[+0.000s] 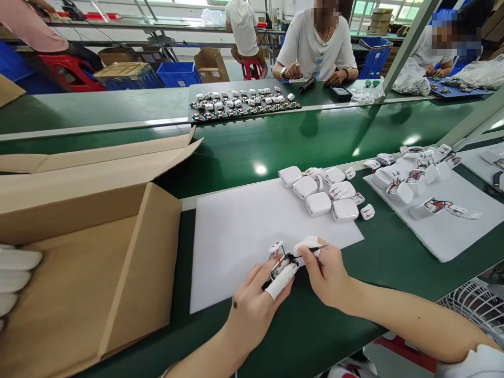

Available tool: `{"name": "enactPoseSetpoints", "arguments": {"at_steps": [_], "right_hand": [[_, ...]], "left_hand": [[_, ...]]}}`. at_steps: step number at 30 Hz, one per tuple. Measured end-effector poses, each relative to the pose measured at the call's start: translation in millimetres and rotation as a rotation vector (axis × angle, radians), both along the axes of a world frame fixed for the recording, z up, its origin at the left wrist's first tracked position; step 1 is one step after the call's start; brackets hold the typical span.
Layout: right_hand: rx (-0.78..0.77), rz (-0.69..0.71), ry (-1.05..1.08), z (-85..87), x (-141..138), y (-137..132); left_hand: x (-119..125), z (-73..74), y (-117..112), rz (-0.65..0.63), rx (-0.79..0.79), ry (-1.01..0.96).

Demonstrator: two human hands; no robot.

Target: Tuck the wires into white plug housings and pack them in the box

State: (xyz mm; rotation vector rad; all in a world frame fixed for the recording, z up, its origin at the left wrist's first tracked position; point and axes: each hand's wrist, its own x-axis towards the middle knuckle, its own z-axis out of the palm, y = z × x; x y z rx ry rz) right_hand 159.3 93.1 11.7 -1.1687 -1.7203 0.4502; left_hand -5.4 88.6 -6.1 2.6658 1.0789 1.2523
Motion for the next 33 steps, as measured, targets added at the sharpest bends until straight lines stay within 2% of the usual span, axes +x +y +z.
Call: {"name": "enactPoseSetpoints", "arguments": {"at_steps": [4,8,11,16,19,23,26,30,33], "right_hand": [[-0.023,-0.021,-0.05,0.6,-1.4,0.8],[0.027,-0.028,-0.097,2.5,-3.5,1.8],[0.1,-0.023,-0.12,10.9,-0.1,3.8],[0.258,-0.145,0.026,25.7,12.3,3.4],[0.274,-0.09,0.016,21.4,13.4,2.1],[0.287,-0.003,-0.047,5.4,5.1,3.8],[0.239,-0.008,-0.018,-3.2,-2.0,5.5],[0.168,-0.059,-0.073,-3.4,-3.6,5.4],[0.241,-0.078,-0.103,2.7,0.6,4.7]], "left_hand": [[-0.9,-3.2,0.1,0.044,-0.11,-0.07],[-2.8,-9.8,-4.4,0.093,-0.23,-0.138],[-2.9,-10.9,-5.4,0.039,-0.194,-0.122],[-0.5,-5.6,-3.2,0.014,-0.14,-0.08],[-0.3,-3.3,-3.2,0.003,-0.14,-0.061],[-1.5,-3.7,-4.0,-0.005,-0.142,-0.047],[-2.0,-5.2,-3.9,-0.005,-0.157,-0.044],[-1.9,-6.1,-3.5,0.005,-0.142,-0.047],[-1.7,-5.7,-3.5,0.003,-0.137,-0.039]]}}
